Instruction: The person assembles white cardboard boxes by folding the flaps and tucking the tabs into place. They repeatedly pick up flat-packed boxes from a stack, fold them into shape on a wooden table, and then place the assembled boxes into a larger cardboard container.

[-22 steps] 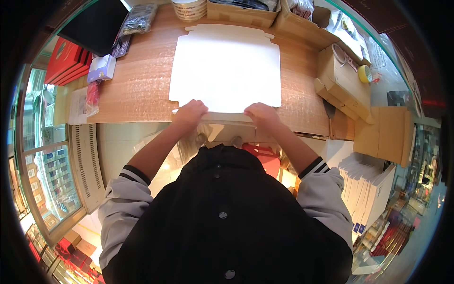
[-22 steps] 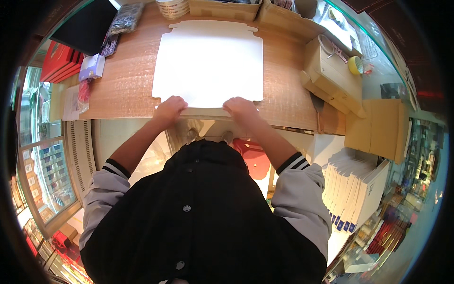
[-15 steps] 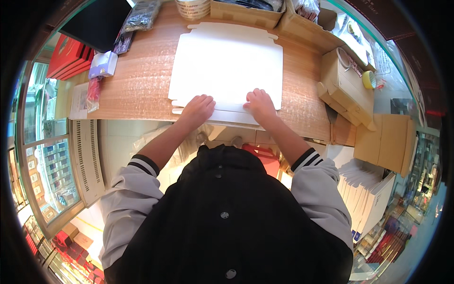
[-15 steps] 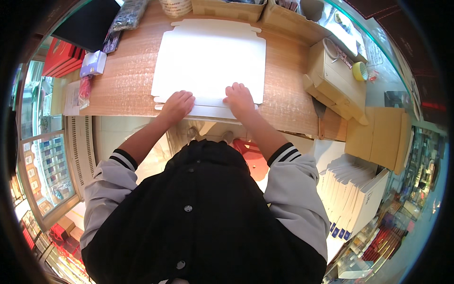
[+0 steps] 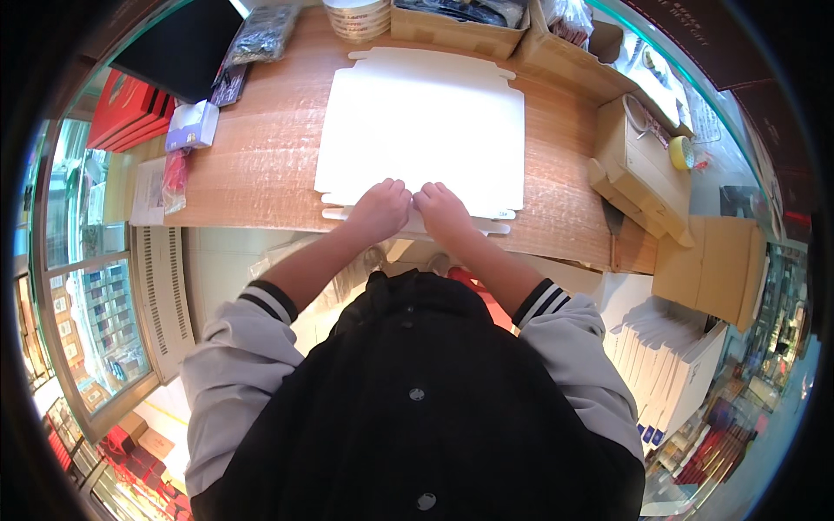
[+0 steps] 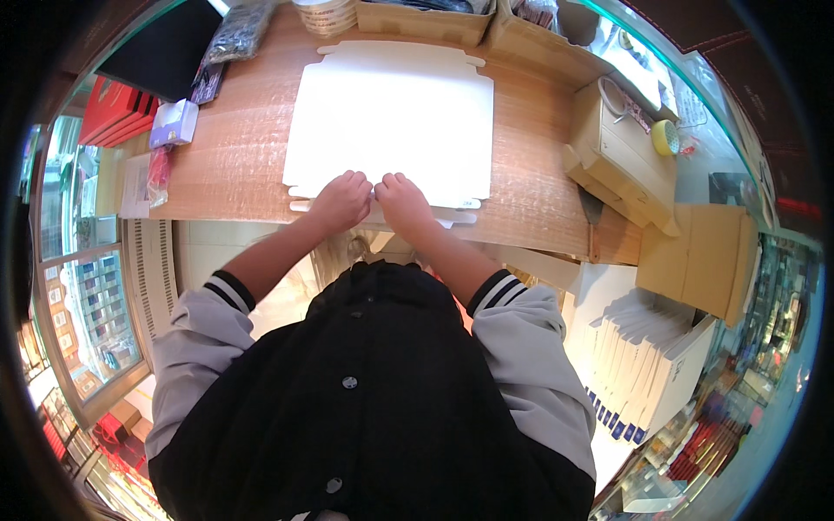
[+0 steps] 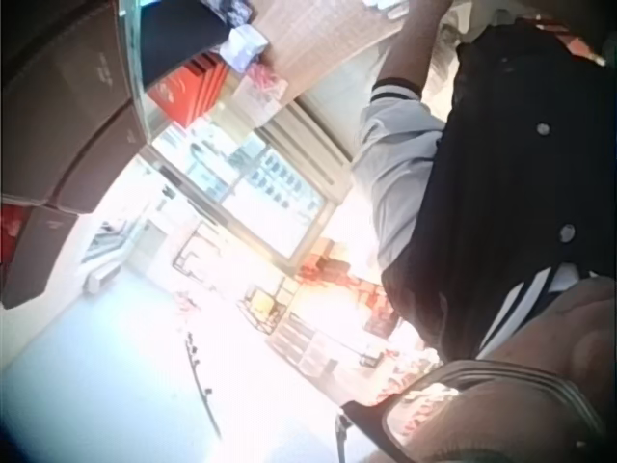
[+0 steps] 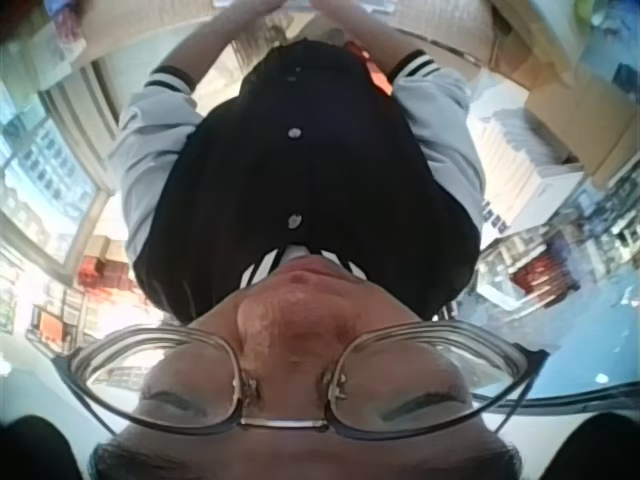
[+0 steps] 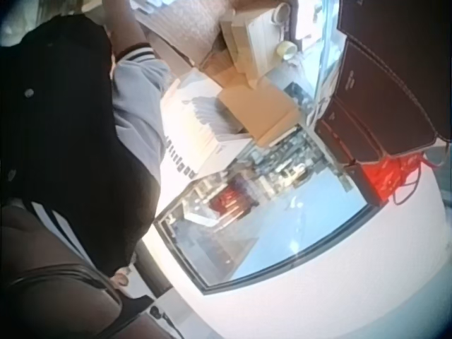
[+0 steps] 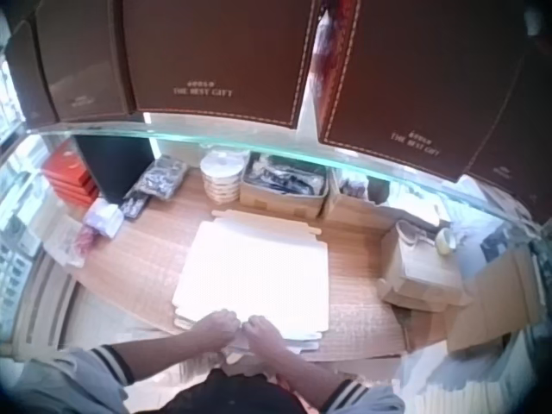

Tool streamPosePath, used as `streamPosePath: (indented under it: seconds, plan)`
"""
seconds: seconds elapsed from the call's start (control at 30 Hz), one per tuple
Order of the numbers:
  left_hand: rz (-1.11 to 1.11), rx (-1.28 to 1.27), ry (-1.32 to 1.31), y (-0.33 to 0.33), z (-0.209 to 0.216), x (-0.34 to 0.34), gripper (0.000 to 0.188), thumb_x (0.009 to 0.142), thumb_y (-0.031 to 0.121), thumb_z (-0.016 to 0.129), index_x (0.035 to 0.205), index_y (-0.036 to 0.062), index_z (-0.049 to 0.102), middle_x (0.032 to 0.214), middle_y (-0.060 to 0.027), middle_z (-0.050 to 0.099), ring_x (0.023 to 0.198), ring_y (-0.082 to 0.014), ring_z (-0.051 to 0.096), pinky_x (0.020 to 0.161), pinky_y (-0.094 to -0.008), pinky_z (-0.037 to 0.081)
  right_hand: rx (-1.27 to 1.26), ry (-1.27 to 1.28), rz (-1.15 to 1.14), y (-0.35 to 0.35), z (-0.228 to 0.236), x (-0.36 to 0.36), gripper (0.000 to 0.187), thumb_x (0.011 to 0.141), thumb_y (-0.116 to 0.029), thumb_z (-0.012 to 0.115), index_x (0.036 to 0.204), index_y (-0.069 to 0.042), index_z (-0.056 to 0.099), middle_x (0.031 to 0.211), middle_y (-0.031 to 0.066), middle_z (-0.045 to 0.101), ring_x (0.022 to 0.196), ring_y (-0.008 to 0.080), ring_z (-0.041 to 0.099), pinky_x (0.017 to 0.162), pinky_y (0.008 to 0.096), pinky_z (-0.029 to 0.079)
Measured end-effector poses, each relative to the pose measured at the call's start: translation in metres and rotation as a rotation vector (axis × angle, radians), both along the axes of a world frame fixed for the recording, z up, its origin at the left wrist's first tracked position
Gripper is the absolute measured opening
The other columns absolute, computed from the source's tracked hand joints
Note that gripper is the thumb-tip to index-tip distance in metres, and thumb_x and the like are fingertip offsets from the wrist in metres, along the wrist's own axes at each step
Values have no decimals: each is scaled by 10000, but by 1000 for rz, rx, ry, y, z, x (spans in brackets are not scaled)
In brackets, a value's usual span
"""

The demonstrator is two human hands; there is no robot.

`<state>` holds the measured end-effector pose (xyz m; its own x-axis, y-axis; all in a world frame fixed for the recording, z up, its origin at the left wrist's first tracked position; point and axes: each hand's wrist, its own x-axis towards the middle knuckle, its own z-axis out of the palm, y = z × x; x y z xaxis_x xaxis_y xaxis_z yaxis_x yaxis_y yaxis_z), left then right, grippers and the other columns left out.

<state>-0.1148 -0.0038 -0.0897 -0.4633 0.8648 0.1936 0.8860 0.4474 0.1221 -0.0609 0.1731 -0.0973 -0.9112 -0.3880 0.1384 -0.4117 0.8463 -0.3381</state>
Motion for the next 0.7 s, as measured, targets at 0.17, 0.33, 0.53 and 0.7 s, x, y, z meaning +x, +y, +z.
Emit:
streamPosePath:
  seconds: [0.17,0.33,0.53,0.7]
  plan:
    - [175,140,-278,-20,-7,-14,233,845,288,620,792,63,589,791,-72,563,772,-250,557,701,-373,469,70,-43,21,23,9,-3,130,846,-196,608,833,-66,601,859,53,558,863,231,541,792,325,469]
    - [528,-160,-337,-14,18,-38,329,803,370,667,862,57,585,834,-89,596,823,-265,597,721,-379,478,95,-358,-253,65,19,-14,227,879,-289,603,878,-63,588,813,90,603,840,243,587,770,352,488]
    - [310,-91,-384,11,0,-15,98,811,155,566,844,64,549,776,-139,608,761,-303,620,672,-435,488,112,-344,-296,47,20,-28,160,896,-197,537,873,-40,559,776,164,646,775,328,650,692,438,507]
    - [411,58,-419,17,2,-13,219,865,250,534,731,81,571,654,-127,610,649,-314,615,621,-445,488,25,-140,-308,3,4,-18,232,889,-237,535,728,-82,595,622,109,624,604,314,636,586,413,516]
